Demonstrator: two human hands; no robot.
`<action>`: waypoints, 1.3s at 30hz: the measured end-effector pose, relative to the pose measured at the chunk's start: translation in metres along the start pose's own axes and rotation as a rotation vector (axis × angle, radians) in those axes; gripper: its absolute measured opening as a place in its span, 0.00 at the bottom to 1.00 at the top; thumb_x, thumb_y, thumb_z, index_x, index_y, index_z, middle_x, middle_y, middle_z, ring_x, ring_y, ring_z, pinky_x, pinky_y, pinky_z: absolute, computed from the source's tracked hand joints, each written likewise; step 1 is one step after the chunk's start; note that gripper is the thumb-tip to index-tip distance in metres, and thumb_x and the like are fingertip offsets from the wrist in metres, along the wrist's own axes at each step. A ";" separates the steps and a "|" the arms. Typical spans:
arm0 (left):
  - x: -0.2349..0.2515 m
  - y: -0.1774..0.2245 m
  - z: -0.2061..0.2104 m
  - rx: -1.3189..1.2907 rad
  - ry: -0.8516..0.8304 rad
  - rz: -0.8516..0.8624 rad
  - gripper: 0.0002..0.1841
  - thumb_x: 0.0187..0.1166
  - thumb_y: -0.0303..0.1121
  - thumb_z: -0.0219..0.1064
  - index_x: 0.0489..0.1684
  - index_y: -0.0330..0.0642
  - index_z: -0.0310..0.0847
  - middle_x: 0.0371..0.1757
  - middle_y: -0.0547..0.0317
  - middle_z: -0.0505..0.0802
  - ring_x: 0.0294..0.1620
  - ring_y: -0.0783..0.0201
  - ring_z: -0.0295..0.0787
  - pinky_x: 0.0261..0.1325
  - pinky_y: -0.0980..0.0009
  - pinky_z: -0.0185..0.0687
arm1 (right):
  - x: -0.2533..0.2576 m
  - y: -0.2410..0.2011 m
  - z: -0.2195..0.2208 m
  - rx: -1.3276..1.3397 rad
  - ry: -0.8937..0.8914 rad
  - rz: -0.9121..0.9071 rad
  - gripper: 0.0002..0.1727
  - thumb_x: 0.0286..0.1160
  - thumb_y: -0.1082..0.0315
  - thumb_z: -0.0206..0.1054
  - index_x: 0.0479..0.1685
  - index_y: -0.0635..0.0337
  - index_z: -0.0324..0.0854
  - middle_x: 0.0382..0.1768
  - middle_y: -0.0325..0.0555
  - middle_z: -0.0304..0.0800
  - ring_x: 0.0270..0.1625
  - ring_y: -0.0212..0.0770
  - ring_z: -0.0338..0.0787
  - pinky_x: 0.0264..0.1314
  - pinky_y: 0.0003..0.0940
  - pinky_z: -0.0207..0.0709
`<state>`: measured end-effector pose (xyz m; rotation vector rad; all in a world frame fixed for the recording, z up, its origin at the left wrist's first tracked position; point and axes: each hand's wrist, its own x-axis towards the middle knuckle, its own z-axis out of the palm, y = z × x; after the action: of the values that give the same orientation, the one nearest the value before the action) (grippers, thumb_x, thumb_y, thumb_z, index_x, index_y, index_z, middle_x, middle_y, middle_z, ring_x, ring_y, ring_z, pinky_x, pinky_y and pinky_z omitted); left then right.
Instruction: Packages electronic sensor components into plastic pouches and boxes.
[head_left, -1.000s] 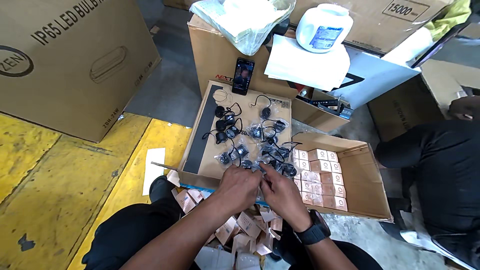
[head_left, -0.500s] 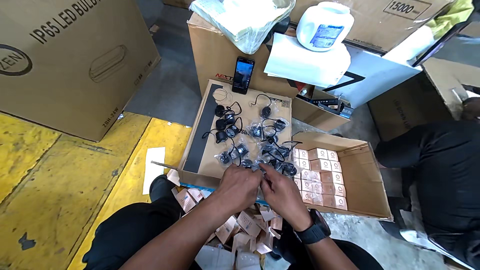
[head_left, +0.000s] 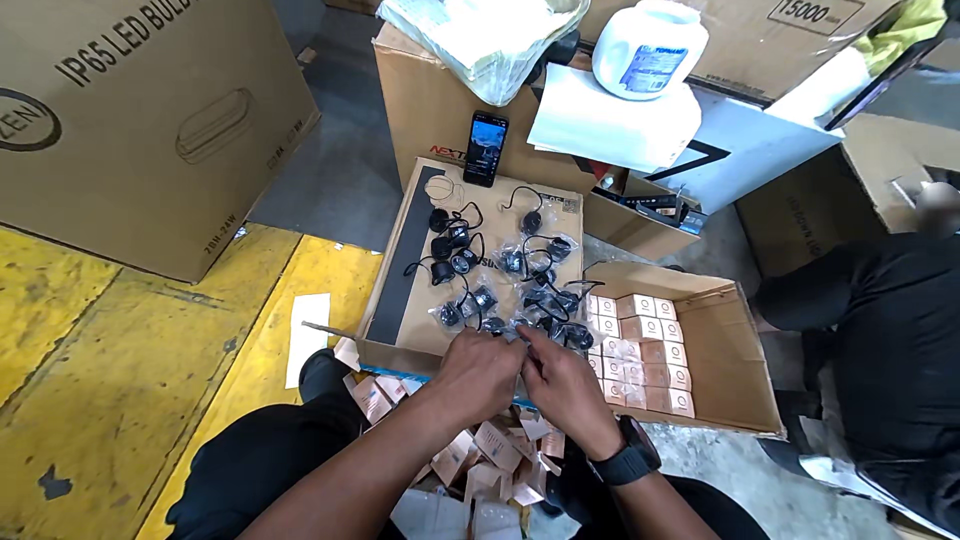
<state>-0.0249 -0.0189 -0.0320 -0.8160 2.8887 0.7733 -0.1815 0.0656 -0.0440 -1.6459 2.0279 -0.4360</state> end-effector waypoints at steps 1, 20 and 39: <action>0.000 0.000 0.000 0.000 0.003 0.003 0.10 0.82 0.34 0.56 0.45 0.40 0.83 0.34 0.48 0.92 0.42 0.47 0.92 0.48 0.47 0.81 | 0.000 0.000 0.000 0.000 0.001 0.000 0.26 0.80 0.60 0.58 0.78 0.49 0.79 0.35 0.40 0.92 0.34 0.42 0.89 0.42 0.50 0.85; -0.001 -0.001 0.000 0.008 0.011 0.028 0.10 0.82 0.34 0.57 0.44 0.40 0.83 0.34 0.48 0.92 0.41 0.47 0.92 0.47 0.47 0.81 | 0.000 0.001 0.000 -0.004 -0.003 -0.021 0.25 0.80 0.58 0.59 0.76 0.49 0.81 0.42 0.41 0.95 0.40 0.42 0.92 0.47 0.51 0.86; 0.000 0.002 -0.010 -0.083 -0.054 -0.086 0.10 0.81 0.36 0.58 0.46 0.42 0.83 0.36 0.49 0.93 0.44 0.48 0.92 0.49 0.45 0.81 | 0.000 0.001 0.001 0.009 0.019 -0.033 0.22 0.84 0.56 0.58 0.73 0.49 0.83 0.42 0.40 0.94 0.39 0.40 0.91 0.47 0.49 0.86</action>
<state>-0.0247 -0.0222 -0.0228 -0.9061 2.7710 0.8969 -0.1821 0.0660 -0.0455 -1.6786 2.0120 -0.4733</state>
